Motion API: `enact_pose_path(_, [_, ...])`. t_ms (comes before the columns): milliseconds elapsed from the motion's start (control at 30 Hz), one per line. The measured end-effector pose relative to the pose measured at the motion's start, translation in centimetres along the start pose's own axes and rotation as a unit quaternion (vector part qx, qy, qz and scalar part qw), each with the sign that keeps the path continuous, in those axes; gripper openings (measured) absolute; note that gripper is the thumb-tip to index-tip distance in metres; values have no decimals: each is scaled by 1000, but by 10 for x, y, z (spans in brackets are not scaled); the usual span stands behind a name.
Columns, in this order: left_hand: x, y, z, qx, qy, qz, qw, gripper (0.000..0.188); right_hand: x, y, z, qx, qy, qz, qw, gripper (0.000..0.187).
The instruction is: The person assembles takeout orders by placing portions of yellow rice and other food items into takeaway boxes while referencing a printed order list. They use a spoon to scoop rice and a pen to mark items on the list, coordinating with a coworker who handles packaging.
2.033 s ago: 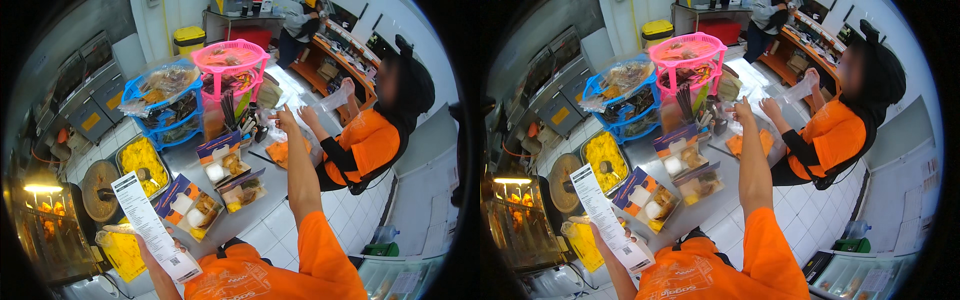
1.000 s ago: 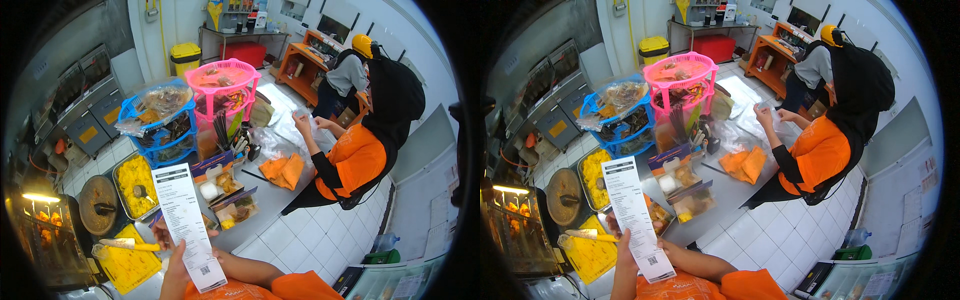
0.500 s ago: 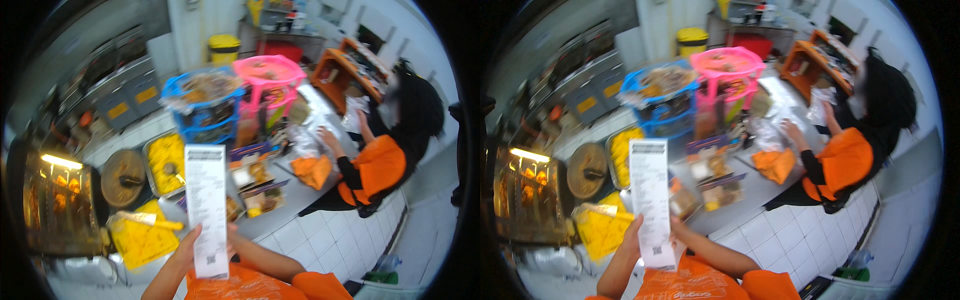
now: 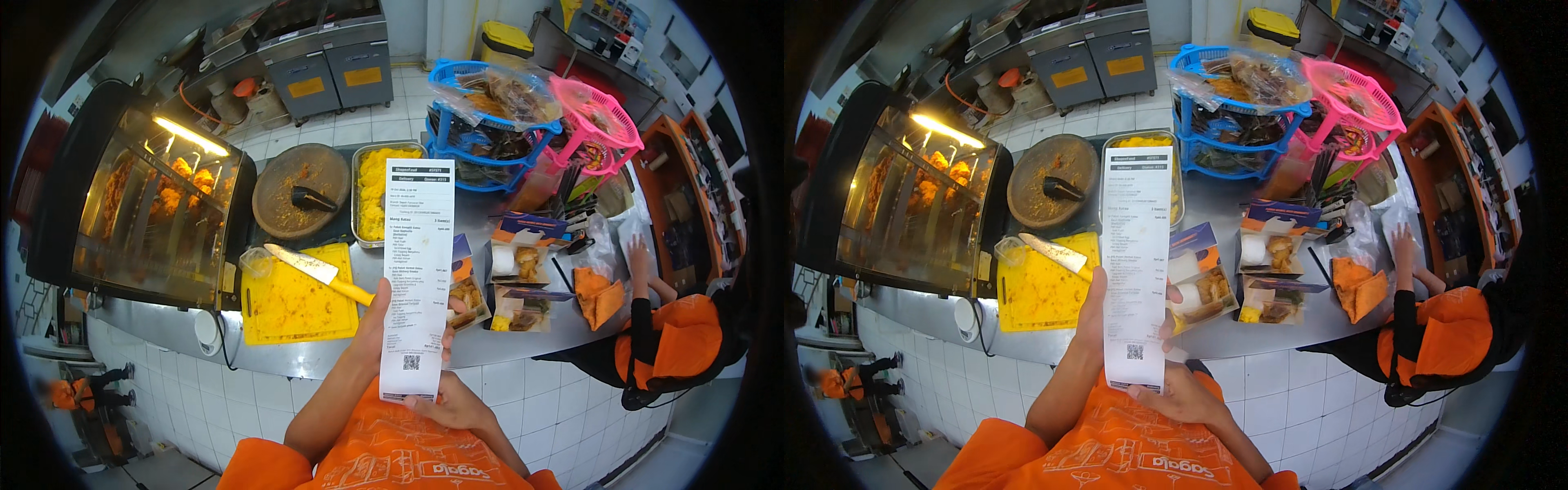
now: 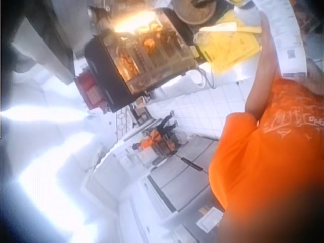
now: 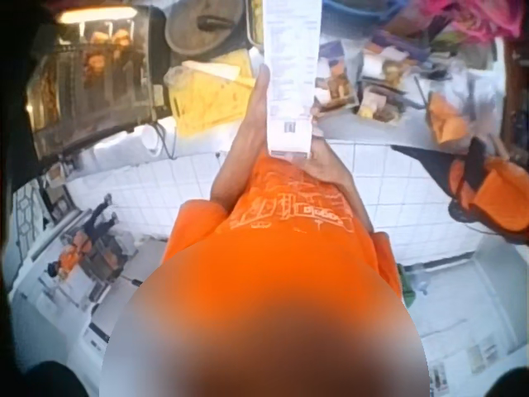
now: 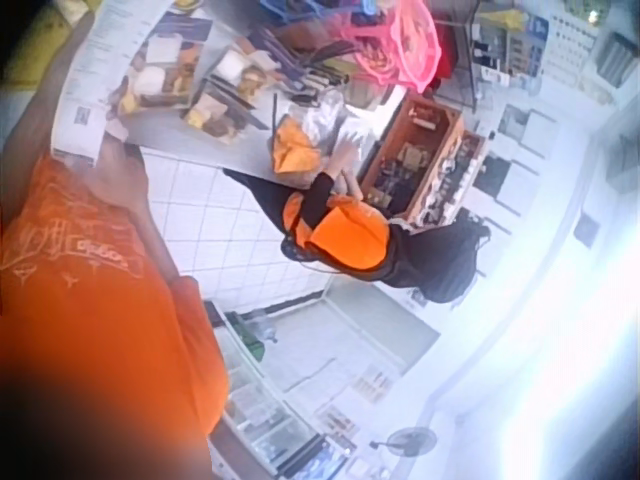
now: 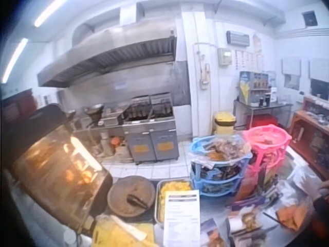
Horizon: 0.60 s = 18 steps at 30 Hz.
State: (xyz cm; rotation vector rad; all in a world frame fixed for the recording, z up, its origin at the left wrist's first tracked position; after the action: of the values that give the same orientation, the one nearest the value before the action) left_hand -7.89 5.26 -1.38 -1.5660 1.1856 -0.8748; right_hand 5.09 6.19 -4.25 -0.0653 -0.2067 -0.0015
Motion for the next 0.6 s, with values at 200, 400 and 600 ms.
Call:
enact_pose_path(200, [3,-3,-3,5,-6,-19,1000,90,-9,-3,4,-43,-75,-6,996,30])
enact_pose_path(400, [5,-7,1,10,2,-13,1000,95,-9,0,0,-30,-87,-74,993,35])
enact_pose_path(600, [8,-12,-1,26,1,1,1000,93,-11,3,15,59,-33,9,998,44])
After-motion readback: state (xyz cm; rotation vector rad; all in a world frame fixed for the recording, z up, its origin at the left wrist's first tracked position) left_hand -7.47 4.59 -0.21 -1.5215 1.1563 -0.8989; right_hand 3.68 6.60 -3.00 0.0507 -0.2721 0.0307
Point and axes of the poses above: each hand's wrist, its own x-axis away from the middle knuckle, its own y-axis out of the back of the hand, z = x × y, the point moved 7 cm from there along -x, towards the middle knuckle, and after that the axes turned 5 degrees about x, right-handed, at the moved point
